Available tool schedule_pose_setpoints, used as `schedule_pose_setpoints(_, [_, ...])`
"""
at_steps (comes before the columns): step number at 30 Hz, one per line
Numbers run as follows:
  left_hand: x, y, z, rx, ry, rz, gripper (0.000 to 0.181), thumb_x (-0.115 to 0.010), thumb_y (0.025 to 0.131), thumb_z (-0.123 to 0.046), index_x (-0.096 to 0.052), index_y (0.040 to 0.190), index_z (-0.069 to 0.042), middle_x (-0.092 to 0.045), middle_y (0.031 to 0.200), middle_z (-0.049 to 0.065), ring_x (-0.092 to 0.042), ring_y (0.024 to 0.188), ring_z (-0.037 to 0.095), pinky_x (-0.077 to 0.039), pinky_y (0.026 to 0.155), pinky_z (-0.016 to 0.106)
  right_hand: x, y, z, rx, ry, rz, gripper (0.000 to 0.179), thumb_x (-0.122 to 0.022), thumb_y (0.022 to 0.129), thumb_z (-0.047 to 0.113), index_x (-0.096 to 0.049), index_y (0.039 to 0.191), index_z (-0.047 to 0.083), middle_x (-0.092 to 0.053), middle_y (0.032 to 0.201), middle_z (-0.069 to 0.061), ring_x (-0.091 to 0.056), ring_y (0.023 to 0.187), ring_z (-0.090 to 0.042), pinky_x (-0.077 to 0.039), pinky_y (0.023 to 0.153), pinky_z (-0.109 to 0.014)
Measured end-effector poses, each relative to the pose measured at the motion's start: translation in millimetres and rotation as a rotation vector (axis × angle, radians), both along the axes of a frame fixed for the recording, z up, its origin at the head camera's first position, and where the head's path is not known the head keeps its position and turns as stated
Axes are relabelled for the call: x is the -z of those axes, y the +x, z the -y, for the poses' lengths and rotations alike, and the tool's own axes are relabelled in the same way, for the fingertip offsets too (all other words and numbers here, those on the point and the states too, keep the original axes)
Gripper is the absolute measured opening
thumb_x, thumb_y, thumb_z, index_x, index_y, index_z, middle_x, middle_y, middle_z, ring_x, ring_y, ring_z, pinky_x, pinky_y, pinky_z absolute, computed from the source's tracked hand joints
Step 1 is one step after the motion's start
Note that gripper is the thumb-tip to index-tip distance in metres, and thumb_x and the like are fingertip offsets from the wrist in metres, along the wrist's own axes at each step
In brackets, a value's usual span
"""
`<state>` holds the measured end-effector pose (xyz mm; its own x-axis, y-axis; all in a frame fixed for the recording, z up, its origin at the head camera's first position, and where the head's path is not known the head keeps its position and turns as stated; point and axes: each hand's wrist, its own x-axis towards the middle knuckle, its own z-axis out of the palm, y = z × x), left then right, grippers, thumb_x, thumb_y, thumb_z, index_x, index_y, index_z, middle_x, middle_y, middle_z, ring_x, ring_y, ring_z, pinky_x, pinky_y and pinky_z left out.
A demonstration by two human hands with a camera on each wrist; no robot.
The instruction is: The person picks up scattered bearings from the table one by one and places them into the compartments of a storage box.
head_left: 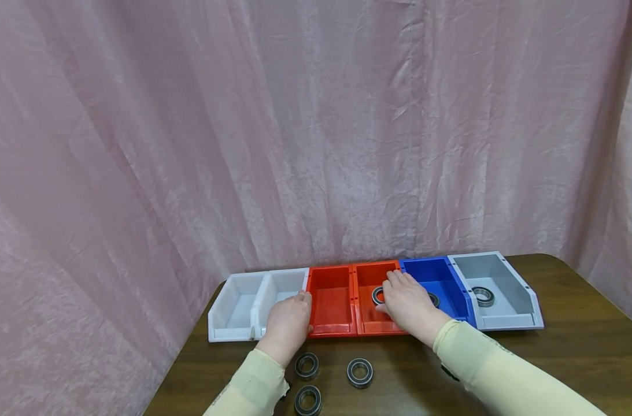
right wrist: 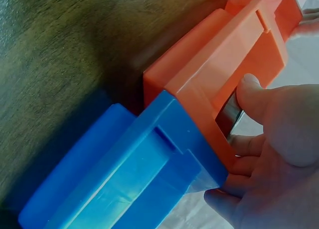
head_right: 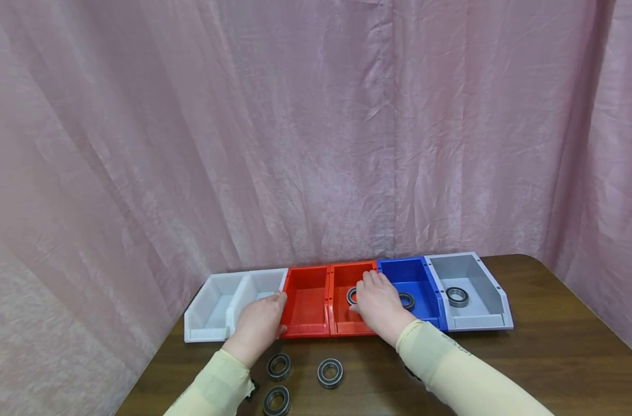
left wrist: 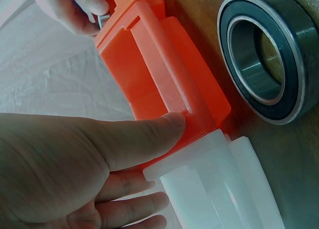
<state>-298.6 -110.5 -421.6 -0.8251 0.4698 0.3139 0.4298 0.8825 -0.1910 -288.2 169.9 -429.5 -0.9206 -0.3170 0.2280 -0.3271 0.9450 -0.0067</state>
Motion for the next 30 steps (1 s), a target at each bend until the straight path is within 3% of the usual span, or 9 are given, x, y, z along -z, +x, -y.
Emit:
schedule_pose_setpoints(11, [-0.6,1.5,-0.8,-0.018,-0.009,0.023,0.068,-0.102,0.078,-0.029,-0.073,0.131,0.002,-0.079,0.122,0.018,-0.077,0.088,0.028,-0.067,0.082,0.041,2.5,-7.4,5.5,-0.019,0.021,0.092,0.062,-0.078,0.104,0.034,-0.065,0.142,-0.012,-0.058,0.153,-0.033,-0.049,0.149,-0.052,-0.034,0.127,-0.063])
schedule_pose_setpoints(30, [-1.0,2.0,0.1,-0.001,-0.003,0.005,0.067,-0.103,0.077,-0.028,-0.073,0.129,0.002,-0.079,0.122,0.018,-0.078,0.088,0.029,-0.067,0.082,0.041,5.9,-16.6,7.9,-0.054,0.041,0.073,0.053,-0.079,0.103,0.034,-0.072,0.131,-0.01,-0.069,0.138,-0.029,-0.058,0.14,-0.049,-0.03,0.128,-0.066])
